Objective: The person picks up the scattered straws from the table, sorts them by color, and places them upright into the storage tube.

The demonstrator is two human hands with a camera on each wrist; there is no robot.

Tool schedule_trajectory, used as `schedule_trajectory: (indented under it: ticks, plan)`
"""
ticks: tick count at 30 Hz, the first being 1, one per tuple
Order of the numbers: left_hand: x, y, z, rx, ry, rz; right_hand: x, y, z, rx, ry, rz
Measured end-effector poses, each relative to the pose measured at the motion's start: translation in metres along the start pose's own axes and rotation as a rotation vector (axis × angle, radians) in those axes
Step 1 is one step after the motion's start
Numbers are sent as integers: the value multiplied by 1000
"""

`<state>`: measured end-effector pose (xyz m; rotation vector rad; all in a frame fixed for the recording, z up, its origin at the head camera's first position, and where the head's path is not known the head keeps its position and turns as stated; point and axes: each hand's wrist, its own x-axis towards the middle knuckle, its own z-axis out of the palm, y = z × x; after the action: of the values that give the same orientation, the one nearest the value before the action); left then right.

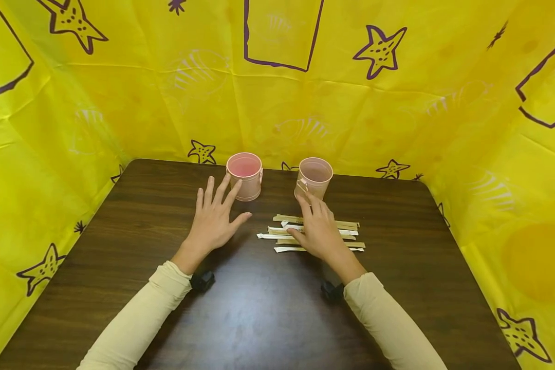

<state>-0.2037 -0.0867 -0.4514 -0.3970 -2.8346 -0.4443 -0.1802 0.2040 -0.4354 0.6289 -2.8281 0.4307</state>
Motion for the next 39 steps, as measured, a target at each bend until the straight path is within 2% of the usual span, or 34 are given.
schedule_trajectory:
  ticks: [5,10,14,23,30,35,39]
  plan:
    - [4,-2,-2,-62,22,-1,-9,-1,-4,-2,-10,-8]
    - [11,-3,-9,-108,29,2,-20,1,-4,-19,-7,-77]
    - [21,-5,-15,-139,45,17,-29,6,0,-8,-13,-121]
    - [50,-13,-27,-278,91,63,-42,12,7,51,-100,-57]
    - [65,-23,-34,-329,117,113,-43,13,14,62,-88,-93]
    - [77,-30,-36,-344,87,83,-43,13,17,73,-98,-119]
    - [89,-30,-34,-398,62,39,-41,10,16,74,-100,-152]
